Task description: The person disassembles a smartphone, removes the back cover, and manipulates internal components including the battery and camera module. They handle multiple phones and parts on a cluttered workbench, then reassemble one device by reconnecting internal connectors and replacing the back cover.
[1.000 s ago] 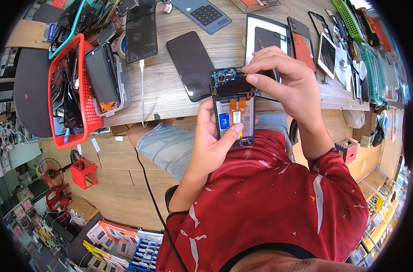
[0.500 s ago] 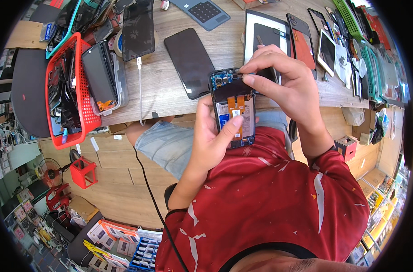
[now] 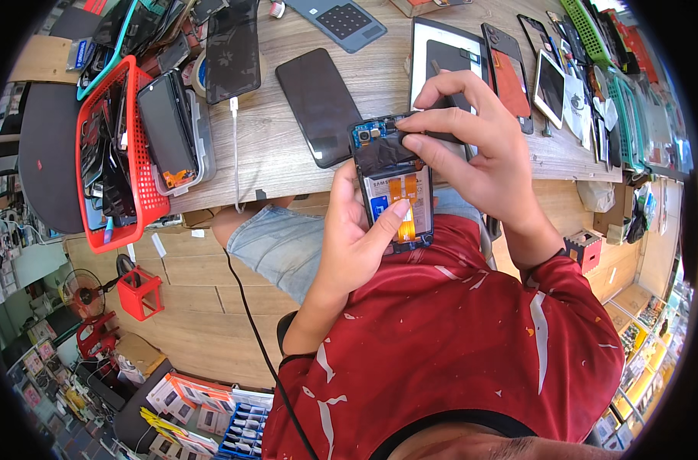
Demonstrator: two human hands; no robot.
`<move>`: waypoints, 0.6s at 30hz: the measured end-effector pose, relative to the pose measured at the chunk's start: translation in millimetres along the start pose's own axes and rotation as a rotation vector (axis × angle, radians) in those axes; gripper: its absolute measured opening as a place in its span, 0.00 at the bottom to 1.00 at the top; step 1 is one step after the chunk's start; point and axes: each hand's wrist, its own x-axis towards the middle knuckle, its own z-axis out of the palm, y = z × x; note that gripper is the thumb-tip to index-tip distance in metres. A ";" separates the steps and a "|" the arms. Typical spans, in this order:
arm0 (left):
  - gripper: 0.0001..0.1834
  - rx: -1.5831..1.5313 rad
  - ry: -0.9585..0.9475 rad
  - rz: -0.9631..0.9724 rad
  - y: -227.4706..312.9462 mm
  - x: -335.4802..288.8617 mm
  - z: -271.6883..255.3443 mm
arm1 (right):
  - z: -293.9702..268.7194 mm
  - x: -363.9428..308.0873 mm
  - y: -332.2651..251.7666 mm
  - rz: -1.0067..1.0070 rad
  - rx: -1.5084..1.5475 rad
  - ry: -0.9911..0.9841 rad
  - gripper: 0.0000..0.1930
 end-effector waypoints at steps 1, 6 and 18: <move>0.32 0.006 -0.003 0.005 0.5 -0.8 -0.4 | -0.4 -0.3 0.1 -0.021 -0.027 -0.013 0.15; 0.35 -0.018 -0.002 0.025 1.3 -2.9 -1.1 | -6.4 0.8 2.2 -0.178 -0.190 -0.085 0.22; 0.32 -0.015 0.008 -0.002 9.1 -9.0 -0.1 | -9.1 2.4 -4.8 -0.368 -0.409 -0.116 0.24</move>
